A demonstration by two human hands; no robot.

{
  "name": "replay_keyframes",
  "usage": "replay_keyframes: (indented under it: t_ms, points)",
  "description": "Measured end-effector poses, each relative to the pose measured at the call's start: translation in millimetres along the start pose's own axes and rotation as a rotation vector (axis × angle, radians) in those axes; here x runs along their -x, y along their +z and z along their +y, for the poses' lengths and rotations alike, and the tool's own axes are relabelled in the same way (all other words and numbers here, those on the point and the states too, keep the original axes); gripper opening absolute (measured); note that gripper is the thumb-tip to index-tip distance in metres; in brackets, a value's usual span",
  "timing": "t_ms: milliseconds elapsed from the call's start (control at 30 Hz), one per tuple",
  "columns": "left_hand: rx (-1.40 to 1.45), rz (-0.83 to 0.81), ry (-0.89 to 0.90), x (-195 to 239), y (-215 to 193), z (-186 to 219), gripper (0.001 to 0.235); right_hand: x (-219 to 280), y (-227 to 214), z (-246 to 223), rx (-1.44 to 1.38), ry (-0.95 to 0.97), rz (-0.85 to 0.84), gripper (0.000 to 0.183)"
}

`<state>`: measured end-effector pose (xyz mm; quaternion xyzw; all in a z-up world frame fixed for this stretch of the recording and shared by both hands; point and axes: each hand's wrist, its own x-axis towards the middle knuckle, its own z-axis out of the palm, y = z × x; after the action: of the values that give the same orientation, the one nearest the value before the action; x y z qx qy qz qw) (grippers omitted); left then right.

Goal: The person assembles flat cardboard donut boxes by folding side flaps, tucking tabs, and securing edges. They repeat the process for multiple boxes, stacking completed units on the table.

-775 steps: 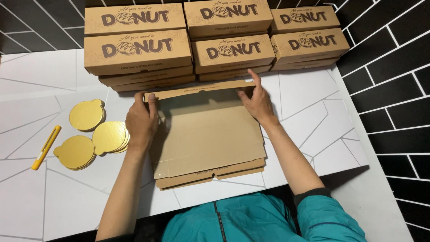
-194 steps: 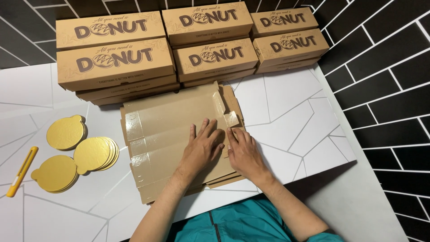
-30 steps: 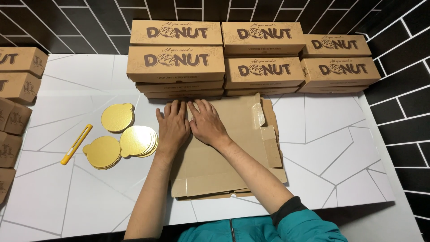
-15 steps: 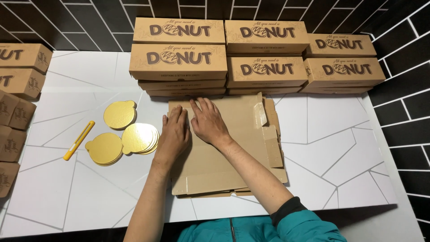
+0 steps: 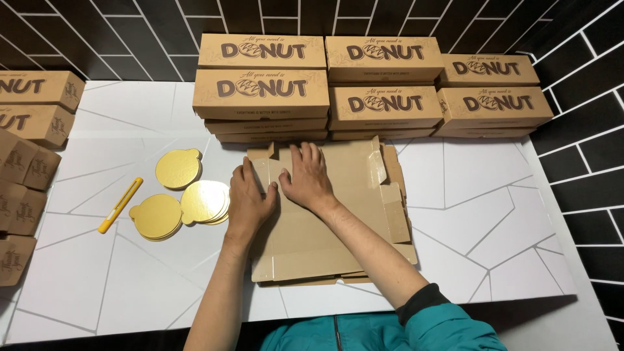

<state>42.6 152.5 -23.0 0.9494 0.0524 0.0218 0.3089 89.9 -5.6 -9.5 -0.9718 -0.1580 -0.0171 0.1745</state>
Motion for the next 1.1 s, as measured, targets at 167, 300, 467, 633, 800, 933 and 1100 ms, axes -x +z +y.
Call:
replay_keyframes:
  t_ms: [167,300,467,633,800,933,1100]
  points:
    - [0.130,-0.014,-0.008,9,-16,14,0.087,-19,0,15,0.150,-0.033,-0.059,0.074]
    - [0.142,-0.026,-0.027,9,-16,14,0.085,-21,2,15,0.195,-0.049,-0.073,0.076]
    - [0.177,-0.048,-0.043,15,-19,15,0.081,-17,7,17,0.200,-0.073,-0.027,0.076]
    - [0.204,-0.057,-0.071,23,-16,16,0.080,-3,14,19,0.203,-0.083,0.048,0.073]
    - [0.223,-0.011,-0.088,35,-20,25,0.073,13,16,16,0.173,-0.093,0.063,0.071]
    - [0.186,0.042,-0.084,39,-12,26,0.073,36,-8,-4,0.145,-0.094,-0.008,0.068]
    - [0.158,0.105,-0.077,46,-9,32,0.068,58,-24,-15,0.120,-0.208,-0.038,0.047]
